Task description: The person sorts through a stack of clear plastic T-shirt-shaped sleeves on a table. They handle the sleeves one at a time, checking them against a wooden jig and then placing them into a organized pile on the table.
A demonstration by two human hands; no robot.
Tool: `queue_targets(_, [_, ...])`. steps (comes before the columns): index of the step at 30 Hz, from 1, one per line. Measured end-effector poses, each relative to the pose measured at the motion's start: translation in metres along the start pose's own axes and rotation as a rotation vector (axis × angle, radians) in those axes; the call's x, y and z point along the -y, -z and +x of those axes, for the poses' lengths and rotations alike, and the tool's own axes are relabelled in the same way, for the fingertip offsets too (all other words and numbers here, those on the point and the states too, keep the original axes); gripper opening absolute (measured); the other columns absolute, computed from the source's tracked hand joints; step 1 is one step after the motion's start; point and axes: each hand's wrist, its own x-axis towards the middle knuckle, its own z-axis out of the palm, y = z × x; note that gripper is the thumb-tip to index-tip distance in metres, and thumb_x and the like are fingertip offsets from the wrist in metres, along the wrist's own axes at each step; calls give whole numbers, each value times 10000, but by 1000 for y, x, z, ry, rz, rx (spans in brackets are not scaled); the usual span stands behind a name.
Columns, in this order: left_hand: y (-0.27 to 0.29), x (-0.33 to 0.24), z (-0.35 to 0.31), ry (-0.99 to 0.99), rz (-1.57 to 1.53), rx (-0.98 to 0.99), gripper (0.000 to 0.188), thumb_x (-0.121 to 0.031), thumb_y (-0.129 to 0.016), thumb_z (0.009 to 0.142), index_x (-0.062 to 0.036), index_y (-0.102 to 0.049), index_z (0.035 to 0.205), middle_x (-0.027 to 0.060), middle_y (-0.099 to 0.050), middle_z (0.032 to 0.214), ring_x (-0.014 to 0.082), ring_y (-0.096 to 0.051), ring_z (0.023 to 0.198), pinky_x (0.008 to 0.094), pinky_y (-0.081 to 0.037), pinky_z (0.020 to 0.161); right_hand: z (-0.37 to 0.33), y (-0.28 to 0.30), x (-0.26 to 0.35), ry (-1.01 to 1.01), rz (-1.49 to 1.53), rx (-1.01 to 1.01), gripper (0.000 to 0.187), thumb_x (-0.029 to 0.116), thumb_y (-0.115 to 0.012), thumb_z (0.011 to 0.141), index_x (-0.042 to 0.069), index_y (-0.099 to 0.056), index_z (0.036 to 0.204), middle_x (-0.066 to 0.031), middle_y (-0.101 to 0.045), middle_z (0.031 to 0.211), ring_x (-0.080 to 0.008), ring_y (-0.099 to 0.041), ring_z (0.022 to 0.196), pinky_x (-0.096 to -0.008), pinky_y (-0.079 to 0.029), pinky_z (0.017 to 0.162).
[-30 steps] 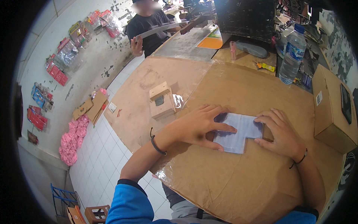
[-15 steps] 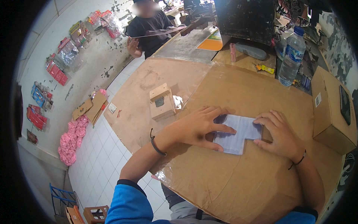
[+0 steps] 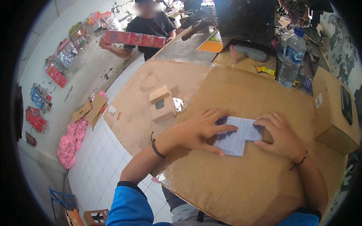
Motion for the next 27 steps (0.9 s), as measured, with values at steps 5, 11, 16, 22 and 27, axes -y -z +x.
queue_targets(5, [0, -1, 2, 9, 3, 21, 539, -455, -763, 876, -218, -673, 1351, 246, -448, 1485, 421, -466, 1331, 495, -364, 1131, 0, 2, -2, 20, 15, 1, 497, 325, -804, 831, 75, -632, 1225, -116, -605, 1271, -334, -532, 1210, -448, -394, 1086])
queue_targets(11, [-1, -2, 4, -27, 10, 36, 351, -335, -721, 930, -240, -741, 1268, 248, -437, 1516, 415, -466, 1360, 497, -362, 1143, -1, 1, -4, 39, -1, 3, 489, 370, -777, 874, 89, -632, 1247, -104, -613, 1263, -311, -536, 1212, -434, -395, 1082])
queue_targets(16, [1, -1, 6, -49, -8, 21, 274, -275, -705, 949, -226, -772, 1210, 249, -450, 1523, 409, -467, 1380, 495, -364, 1147, -2, 6, -2, 52, 1, 8, 473, 376, -768, 887, 96, -632, 1242, -90, -611, 1246, -294, -543, 1205, -420, -401, 1073])
queue_targets(22, [-1, -1, 7, -63, -48, -41, 189, -216, -676, 956, -109, -745, 1096, 242, -536, 1448, 402, -510, 1348, 502, -405, 1113, -1, 4, -1, 51, -6, -16, 471, 368, -768, 888, 94, -626, 1243, -91, -617, 1231, -298, -544, 1205, -425, -405, 1070])
queue_targets(27, [-6, -5, 7, 77, -188, -185, 180, -183, -623, 991, -27, -679, 1060, 244, -636, 1275, 428, -624, 1133, 479, -514, 949, 0, 0, -3, 36, 14, -5, 469, 332, -780, 859, 84, -641, 1232, -110, -616, 1260, -315, -543, 1208, -434, -413, 1067])
